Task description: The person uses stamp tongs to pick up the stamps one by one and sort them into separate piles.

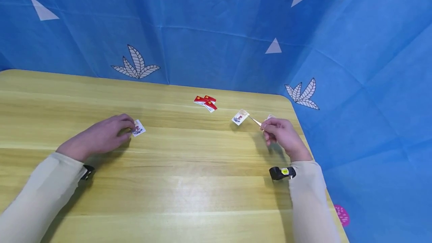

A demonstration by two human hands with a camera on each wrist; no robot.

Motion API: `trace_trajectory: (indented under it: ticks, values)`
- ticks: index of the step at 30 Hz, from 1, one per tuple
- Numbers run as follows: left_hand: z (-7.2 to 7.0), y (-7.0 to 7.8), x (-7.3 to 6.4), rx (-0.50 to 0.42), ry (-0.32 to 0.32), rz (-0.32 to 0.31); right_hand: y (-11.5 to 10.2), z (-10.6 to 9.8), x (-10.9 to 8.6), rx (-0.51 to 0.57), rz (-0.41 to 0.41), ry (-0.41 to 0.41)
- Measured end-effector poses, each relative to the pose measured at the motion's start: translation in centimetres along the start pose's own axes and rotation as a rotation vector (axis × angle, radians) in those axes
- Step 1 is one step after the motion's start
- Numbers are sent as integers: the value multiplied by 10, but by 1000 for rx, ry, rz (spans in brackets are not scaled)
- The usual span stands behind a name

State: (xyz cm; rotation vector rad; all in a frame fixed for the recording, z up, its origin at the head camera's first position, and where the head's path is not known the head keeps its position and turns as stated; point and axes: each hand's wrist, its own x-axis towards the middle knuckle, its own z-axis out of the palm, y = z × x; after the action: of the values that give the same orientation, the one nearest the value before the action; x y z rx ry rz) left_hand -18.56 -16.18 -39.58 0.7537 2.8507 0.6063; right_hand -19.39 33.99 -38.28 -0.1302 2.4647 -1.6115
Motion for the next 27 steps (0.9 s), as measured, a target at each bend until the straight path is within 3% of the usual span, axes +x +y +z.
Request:
trace_trajectory:
  ticks: [6,17,27]
  values:
    - [-1,0,0,10,1,-8,6,-10,1,21,27,103]
    - [-1,0,1,6,5,-8,18,-22,-1,45,35,164]
    - [0,2,2,-13,-4,-15,25,-33,-1,20,164,197]
